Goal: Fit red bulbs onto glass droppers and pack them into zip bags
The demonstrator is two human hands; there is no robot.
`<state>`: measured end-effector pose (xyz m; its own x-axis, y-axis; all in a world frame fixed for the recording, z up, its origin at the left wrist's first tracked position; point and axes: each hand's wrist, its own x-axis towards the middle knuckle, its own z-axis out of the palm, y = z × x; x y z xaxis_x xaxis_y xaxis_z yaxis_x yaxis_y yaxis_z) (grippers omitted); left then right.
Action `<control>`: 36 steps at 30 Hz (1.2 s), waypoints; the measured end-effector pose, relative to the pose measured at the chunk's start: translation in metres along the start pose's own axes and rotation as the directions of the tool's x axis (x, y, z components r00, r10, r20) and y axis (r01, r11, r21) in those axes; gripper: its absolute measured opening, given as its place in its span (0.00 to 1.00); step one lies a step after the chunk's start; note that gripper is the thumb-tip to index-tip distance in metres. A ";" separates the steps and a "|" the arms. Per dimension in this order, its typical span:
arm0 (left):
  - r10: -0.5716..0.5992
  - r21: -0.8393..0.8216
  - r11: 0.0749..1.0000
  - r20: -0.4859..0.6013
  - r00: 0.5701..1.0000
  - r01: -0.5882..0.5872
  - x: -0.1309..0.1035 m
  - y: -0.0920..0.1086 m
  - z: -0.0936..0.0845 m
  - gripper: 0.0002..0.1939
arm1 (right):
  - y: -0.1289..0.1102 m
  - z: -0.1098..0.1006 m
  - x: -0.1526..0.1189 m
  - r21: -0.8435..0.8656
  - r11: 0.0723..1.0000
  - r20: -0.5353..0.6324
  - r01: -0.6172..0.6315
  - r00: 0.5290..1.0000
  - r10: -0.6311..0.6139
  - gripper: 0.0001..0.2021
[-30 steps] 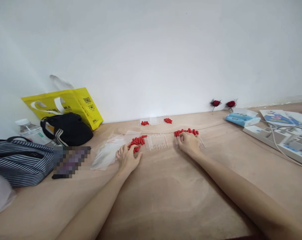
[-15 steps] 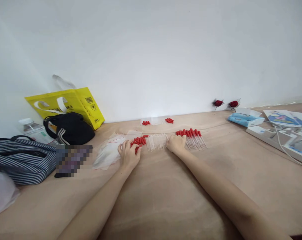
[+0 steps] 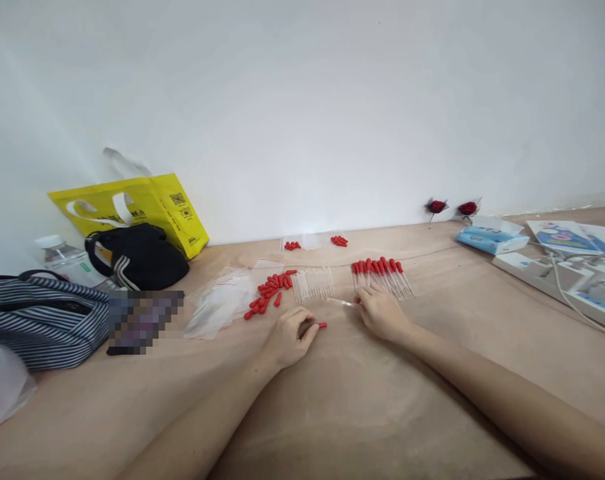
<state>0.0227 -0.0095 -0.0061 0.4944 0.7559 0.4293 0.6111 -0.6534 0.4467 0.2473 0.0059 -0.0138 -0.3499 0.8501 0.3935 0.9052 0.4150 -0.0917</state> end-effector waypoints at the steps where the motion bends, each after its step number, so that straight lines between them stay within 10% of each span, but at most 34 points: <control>1: 0.006 -0.001 1.000 0.002 1.000 -0.006 0.000 0.000 0.000 0.06 | 0.002 -0.001 -0.007 0.019 0.999 -0.010 0.050 0.999 -0.050 0.08; 12: 0.041 0.025 0.999 0.039 0.998 -0.042 0.000 -0.003 0.006 0.06 | 0.002 0.010 -0.021 0.348 0.918 -0.115 0.189 0.981 -0.158 0.11; 36: -0.076 -0.126 0.989 -0.016 0.997 0.073 0.001 0.004 0.009 0.09 | -0.034 0.004 -0.030 0.333 0.929 -0.253 0.161 0.965 -0.076 0.07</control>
<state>0.0308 -0.0108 -0.0111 0.4368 0.8025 0.4064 0.5630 -0.5963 0.5723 0.2258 -0.0330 -0.0261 -0.3456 0.7063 0.6178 0.7045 0.6302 -0.3264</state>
